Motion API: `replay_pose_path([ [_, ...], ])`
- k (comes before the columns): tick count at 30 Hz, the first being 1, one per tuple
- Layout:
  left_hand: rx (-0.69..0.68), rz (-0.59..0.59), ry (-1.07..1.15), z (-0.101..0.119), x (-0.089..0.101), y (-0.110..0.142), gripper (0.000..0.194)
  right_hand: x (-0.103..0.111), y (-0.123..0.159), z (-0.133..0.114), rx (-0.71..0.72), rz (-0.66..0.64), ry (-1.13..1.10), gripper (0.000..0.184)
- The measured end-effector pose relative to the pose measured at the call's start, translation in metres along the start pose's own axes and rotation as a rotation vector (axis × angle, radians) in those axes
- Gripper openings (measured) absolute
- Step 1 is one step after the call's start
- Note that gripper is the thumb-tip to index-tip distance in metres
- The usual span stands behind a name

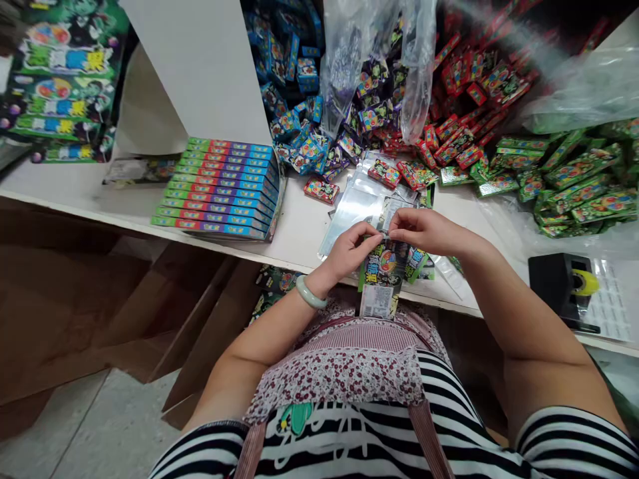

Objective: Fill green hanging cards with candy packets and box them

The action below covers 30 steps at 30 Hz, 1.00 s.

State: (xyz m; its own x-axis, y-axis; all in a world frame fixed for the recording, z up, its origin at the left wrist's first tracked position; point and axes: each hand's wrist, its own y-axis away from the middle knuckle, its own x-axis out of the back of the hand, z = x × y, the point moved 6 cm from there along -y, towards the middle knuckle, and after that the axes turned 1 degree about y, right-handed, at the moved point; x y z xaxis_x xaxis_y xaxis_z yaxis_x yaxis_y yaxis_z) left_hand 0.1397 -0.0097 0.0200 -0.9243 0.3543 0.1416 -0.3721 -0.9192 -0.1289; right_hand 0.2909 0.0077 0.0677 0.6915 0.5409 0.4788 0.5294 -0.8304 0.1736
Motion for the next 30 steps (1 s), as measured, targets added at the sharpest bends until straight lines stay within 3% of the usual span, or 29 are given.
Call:
replay_pose_path([
  [5,-0.007,0.039,-0.02,0.001,-0.003,-0.001,0.017,0.001,-0.006,0.0,-0.058,-0.026,0.113,0.011],
  [11,-0.038,0.096,-0.062,0.002,-0.006,0.0,0.016,-0.001,-0.009,0.005,-0.071,0.021,0.082,0.011],
  [15,-0.06,0.15,-0.051,-0.002,-0.004,0.003,0.019,-0.006,-0.011,0.024,-0.186,0.051,-0.086,0.012],
  [17,-0.03,0.149,0.033,-0.01,-0.006,0.009,0.029,-0.014,-0.01,0.036,-0.29,0.006,-0.243,0.016],
  [21,0.107,-0.096,0.21,-0.027,-0.022,0.037,0.055,-0.03,0.001,0.049,-0.472,-0.113,-0.558,0.02],
  [24,0.132,-0.254,0.188,-0.016,-0.023,0.061,0.043,-0.029,0.013,0.046,-0.48,-0.108,-0.649,0.027],
  [26,0.047,-0.24,0.102,0.004,-0.009,0.067,0.037,-0.02,0.018,0.045,-0.438,-0.017,-0.636,0.035],
  [28,-0.149,-0.16,-0.023,0.033,0.014,0.065,0.033,-0.014,0.019,0.044,-0.417,0.039,-0.553,0.045],
  [30,-0.39,-0.103,-0.194,0.061,0.036,0.062,0.03,-0.017,0.014,0.036,-0.363,0.007,-0.437,0.052],
])
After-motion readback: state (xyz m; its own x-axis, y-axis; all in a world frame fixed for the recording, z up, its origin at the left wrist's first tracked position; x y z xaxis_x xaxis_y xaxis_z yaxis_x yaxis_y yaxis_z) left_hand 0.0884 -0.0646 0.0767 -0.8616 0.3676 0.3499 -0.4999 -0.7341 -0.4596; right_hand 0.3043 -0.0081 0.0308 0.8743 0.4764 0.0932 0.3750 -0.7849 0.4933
